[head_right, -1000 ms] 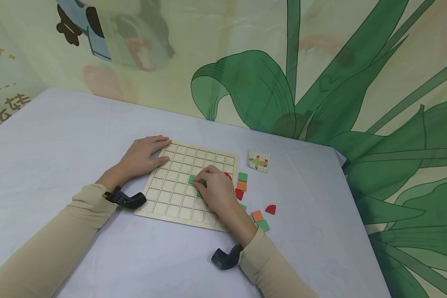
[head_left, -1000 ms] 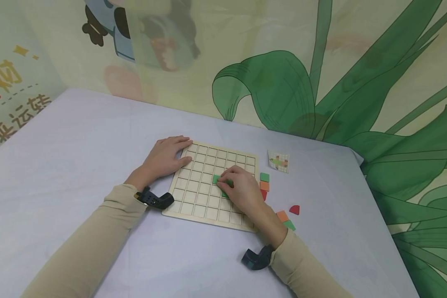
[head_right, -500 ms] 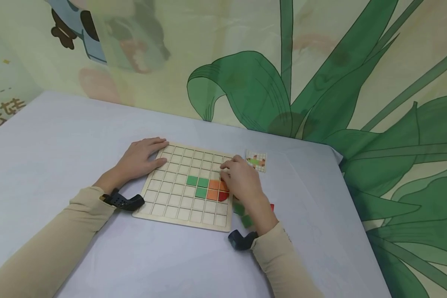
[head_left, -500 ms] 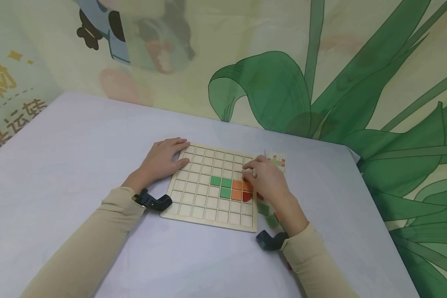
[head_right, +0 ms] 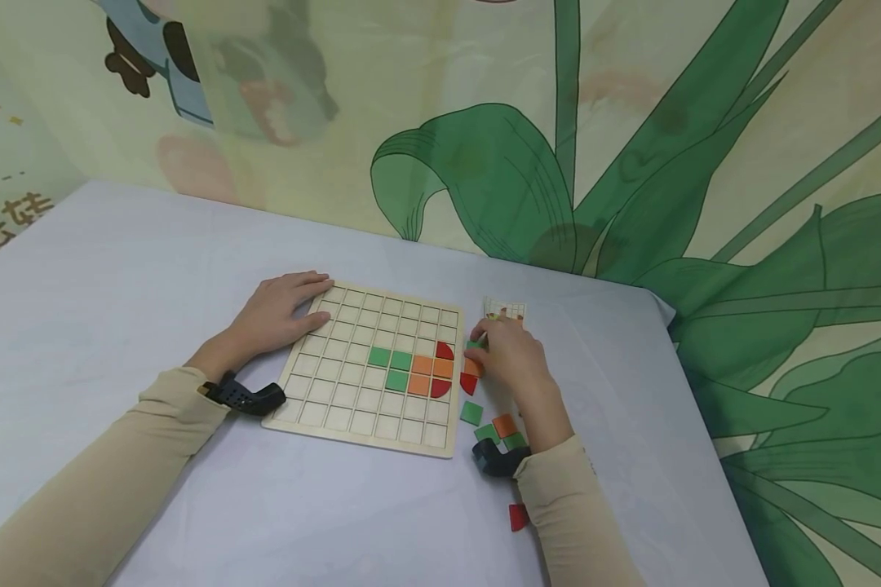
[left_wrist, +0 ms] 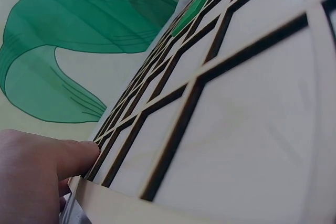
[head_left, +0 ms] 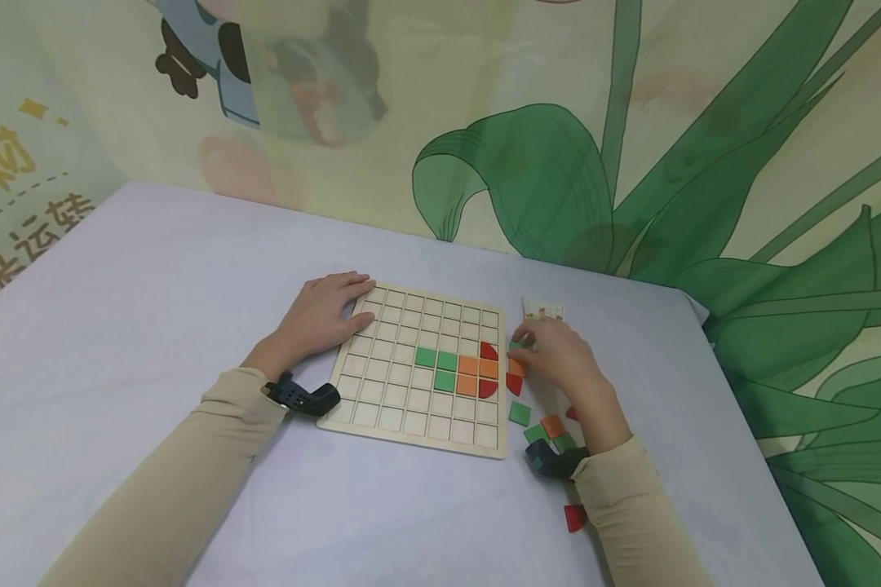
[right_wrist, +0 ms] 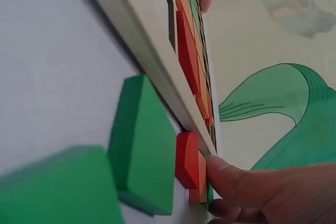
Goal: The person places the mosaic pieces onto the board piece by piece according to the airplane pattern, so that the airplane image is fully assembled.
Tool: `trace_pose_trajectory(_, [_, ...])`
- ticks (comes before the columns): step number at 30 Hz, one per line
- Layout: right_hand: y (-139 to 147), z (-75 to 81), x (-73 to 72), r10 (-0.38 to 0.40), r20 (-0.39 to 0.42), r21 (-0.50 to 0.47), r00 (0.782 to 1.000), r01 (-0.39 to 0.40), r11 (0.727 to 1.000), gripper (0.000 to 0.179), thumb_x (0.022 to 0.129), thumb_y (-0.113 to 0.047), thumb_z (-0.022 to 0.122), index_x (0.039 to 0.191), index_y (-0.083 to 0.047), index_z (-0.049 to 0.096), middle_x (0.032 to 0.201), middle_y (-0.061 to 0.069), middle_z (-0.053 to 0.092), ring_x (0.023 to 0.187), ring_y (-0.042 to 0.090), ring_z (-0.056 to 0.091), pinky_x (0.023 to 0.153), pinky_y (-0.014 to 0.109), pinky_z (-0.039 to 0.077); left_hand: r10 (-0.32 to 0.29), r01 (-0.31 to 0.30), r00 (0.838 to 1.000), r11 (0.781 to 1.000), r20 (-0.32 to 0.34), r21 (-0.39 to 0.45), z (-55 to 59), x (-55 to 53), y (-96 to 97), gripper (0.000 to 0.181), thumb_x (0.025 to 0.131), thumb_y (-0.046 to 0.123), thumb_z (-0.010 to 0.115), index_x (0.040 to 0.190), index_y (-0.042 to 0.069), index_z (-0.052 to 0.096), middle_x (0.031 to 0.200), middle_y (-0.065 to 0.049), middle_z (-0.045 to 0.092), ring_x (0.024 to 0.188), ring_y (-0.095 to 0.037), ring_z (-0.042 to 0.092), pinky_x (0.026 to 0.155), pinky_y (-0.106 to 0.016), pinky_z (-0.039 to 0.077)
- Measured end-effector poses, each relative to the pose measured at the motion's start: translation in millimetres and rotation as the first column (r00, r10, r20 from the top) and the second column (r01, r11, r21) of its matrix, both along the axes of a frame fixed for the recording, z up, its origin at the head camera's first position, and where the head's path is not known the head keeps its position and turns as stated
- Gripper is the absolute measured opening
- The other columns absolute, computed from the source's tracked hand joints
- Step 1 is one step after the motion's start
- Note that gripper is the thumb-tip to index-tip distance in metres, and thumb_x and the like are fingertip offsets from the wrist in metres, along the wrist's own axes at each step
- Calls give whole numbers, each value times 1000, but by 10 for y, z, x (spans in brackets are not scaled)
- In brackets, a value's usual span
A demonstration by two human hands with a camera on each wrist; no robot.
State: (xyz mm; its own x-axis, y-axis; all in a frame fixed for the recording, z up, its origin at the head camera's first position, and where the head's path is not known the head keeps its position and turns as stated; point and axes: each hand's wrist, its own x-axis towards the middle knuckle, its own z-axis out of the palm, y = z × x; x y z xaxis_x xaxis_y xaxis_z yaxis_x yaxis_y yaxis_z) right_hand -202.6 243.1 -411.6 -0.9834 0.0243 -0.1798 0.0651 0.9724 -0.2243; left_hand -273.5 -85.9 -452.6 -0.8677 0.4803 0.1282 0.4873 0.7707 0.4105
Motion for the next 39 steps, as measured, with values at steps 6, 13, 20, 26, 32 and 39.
trace_pose_trajectory(6, [-24, -4, -21, -24, -2, -43, 1000, 24, 999, 28, 84, -25, 72, 106, -8, 64, 107, 12, 64, 96, 26, 56, 80, 39, 54, -1, 1, 1000, 1000, -3, -6, 15, -2, -16, 60, 92, 39, 53, 142, 8, 44, 148, -13, 41, 140, -32, 32, 110, -56, 25])
trace_pose_trajectory(13, [-33, 11, -27, -10, -70, -93, 998, 4, 996, 17, 84, -20, 72, 97, -11, 65, 99, 8, 66, 92, 24, 58, 78, 36, 55, 1, -1, 1000, 1000, -4, 0, 18, -4, -27, 59, 92, 39, 53, 142, 8, 44, 148, -13, 41, 140, -33, 33, 110, -56, 25])
trace_pose_trajectory(20, [-167, 66, 20, -22, -253, -132, 967, -12, 991, 14, 86, -15, 69, 100, -10, 68, 96, 6, 70, 86, 21, 60, 72, 33, 56, -2, 2, 1000, 1000, -6, -3, 17, -8, -27, 59, 93, 40, 52, 142, 8, 44, 148, -13, 41, 140, -32, 32, 110, -56, 26])
trace_pose_trajectory(26, [-460, 85, 95, 65, -353, -202, 933, -144, 969, 15, 87, -15, 69, 101, -11, 72, 96, 4, 73, 84, 17, 66, 74, 33, 57, -3, 3, 1000, 1000, -12, 4, 11, -9, -20, 59, 93, 39, 53, 142, 8, 45, 148, -13, 42, 139, -32, 33, 109, -56, 26])
trace_pose_trajectory(32, [-733, 30, 166, 171, -342, -239, 924, -262, 935, 13, 87, -14, 69, 99, -14, 74, 96, -1, 72, 84, 11, 65, 75, 26, 56, 5, -5, 1000, 1000, -7, 4, 23, 9, -38, 58, 92, 38, 53, 142, 9, 45, 147, -13, 42, 139, -32, 34, 110, -56, 26])
trace_pose_trajectory(39, [-914, -46, 140, 254, -308, -217, 917, -328, 920, 12, 86, -16, 70, 97, -18, 74, 95, -5, 72, 86, 7, 65, 75, 23, 54, 5, -4, 1000, 1000, -12, 11, -8, 4, -18, 58, 92, 38, 53, 141, 9, 46, 147, -12, 43, 138, -32, 35, 109, -56, 26])
